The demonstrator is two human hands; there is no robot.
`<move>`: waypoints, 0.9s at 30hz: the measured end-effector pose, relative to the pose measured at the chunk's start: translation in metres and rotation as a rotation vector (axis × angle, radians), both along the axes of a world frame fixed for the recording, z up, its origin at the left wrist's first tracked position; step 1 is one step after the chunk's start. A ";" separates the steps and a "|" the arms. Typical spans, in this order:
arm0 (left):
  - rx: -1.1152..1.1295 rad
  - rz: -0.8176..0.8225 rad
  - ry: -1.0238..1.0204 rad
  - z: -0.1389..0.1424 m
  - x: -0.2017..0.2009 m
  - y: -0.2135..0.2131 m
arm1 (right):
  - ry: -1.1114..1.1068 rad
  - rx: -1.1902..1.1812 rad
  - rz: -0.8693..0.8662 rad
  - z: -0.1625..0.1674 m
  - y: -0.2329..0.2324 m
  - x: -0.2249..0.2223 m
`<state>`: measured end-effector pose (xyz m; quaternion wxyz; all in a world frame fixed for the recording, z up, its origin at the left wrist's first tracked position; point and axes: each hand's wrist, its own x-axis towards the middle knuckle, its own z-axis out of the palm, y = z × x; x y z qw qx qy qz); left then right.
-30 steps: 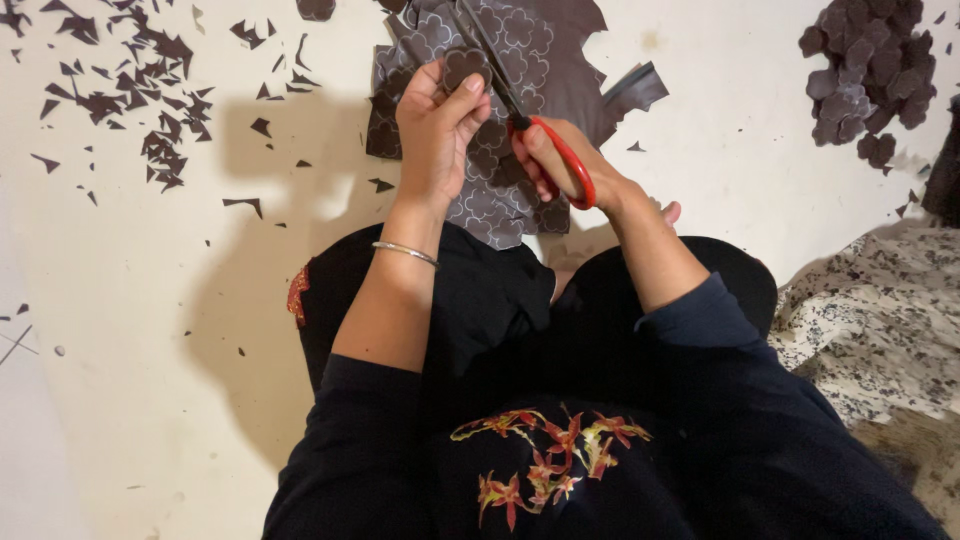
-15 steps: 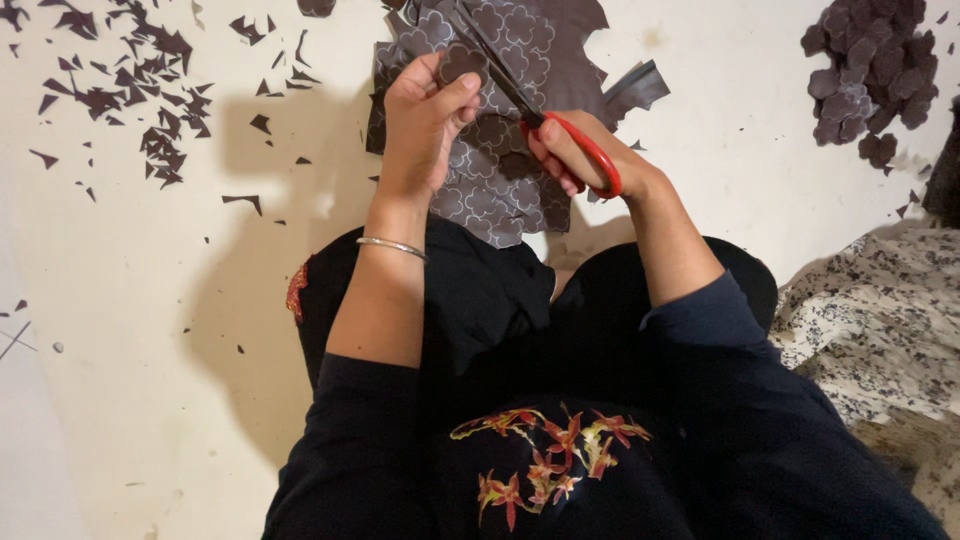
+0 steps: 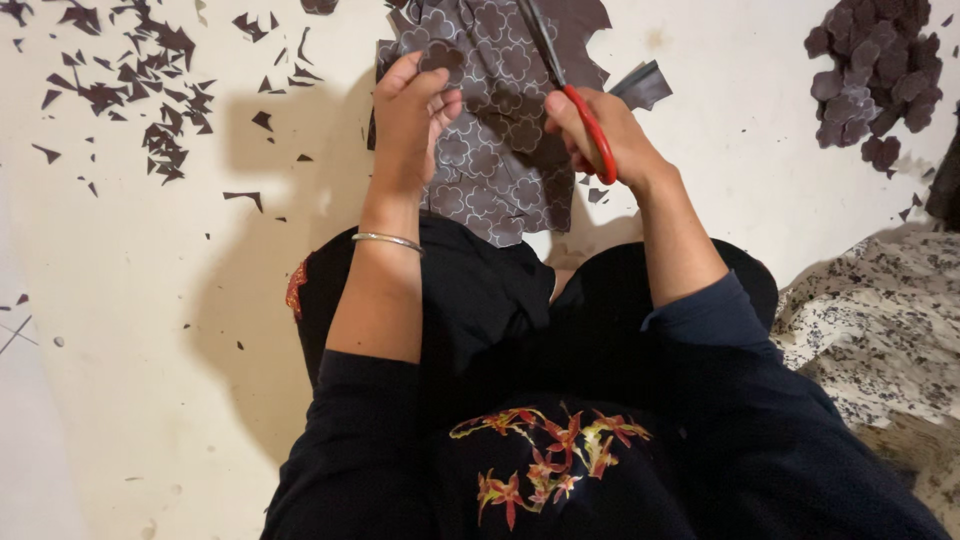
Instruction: The person sits on the floor and uses red-handled scissors to cut a dark brown patterned fabric into small shapes. They repeatedly trim the edges, rotate the fabric, and separate cut pieces, accumulating a pile of small fabric shapes on the floor.
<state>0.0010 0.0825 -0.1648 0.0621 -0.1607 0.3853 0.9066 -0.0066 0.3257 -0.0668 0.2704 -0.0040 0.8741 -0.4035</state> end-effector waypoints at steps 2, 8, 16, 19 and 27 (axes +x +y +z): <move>-0.008 0.005 -0.007 -0.007 -0.001 0.000 | 0.031 0.098 0.042 0.002 0.002 0.001; -0.065 0.016 -0.103 -0.029 -0.004 0.008 | -0.057 0.313 0.077 0.002 0.005 -0.002; -0.191 0.155 0.118 -0.011 -0.047 -0.019 | 0.113 0.374 0.217 0.009 0.013 -0.013; -0.217 0.192 -0.070 0.004 -0.075 -0.050 | 0.077 0.327 0.146 0.017 0.018 -0.012; -0.846 0.175 0.044 -0.013 -0.062 -0.032 | 0.100 0.388 0.152 0.021 0.028 -0.013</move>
